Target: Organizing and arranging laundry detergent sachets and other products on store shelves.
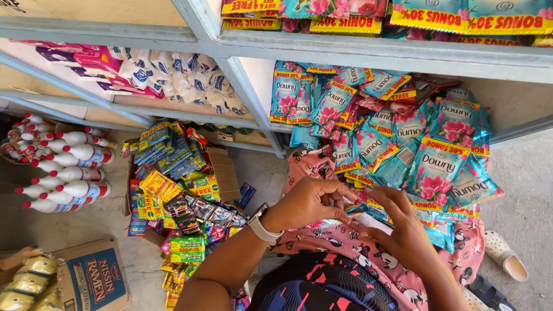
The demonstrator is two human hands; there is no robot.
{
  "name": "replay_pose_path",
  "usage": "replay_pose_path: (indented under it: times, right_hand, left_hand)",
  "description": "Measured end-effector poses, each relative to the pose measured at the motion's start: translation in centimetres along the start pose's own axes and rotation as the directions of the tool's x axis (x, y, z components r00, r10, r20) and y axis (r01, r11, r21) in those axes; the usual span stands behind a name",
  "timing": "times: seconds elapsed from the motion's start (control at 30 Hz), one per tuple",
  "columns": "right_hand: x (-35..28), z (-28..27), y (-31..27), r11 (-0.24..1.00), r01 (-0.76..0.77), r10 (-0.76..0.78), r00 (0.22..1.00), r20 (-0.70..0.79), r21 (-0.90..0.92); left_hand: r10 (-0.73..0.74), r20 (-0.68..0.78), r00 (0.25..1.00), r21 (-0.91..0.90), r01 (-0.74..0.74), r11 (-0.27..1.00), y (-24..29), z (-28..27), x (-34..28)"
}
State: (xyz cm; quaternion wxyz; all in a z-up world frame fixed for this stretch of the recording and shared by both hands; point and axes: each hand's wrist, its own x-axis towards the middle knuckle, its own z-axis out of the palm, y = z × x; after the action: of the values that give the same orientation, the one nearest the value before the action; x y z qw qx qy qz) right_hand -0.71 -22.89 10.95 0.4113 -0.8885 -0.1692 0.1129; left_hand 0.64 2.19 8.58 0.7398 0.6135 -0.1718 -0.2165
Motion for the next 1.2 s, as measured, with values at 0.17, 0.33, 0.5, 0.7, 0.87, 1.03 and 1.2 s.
replay_pose_path:
  times: [0.17, 0.33, 0.5, 0.7, 0.87, 1.03, 1.2]
  right_hand:
    - [0.6, 1.4, 0.3, 0.956, 0.255, -0.270, 0.958, -0.094, -0.142]
    - [0.8, 1.2, 0.1, 0.962, 0.268, -0.267, 0.963, 0.021, -0.053]
    - [-0.4, 1.2, 2.2, 0.941, 0.296, -0.288, 0.955, -0.069, 0.167]
    - [-1.2, -0.3, 2.5, 0.878, 0.436, -0.434, 0.899, -0.055, 0.198]
    - [-3.0, 1.8, 6.8, 0.865, 0.105, -0.198, 0.970, 0.143, 0.490]
    - [-3.4, 2.2, 7.5, 0.706, -0.132, -0.070, 0.965, 0.254, 0.696]
    - [0.0, -3.3, -0.5, 0.947, -0.190, 0.084, 0.925, 0.371, 0.258]
  left_hand:
    - [0.227, 0.064, 0.972, 0.467, -0.230, 0.854, 4.7, 1.3, -0.2]
    - [0.355, 0.128, 0.926, 0.504, -0.369, 0.781, 6.9, 1.3, -1.0]
    - [0.268, 0.114, 0.957, 0.405, -0.292, 0.866, 7.2, 1.1, -1.2]
    - [-0.005, 0.032, 0.999, -0.088, 0.008, 0.996, 3.0, -0.3, -0.7]
    - [0.072, 0.234, 0.970, 0.177, -0.115, 0.977, 2.4, -0.2, 0.5]
    - [-0.002, 0.338, 0.941, 0.489, -0.174, 0.854, 1.7, 1.7, 1.3]
    - [0.185, 0.481, 0.857, 0.432, -0.416, 0.800, 1.5, 2.0, 2.4]
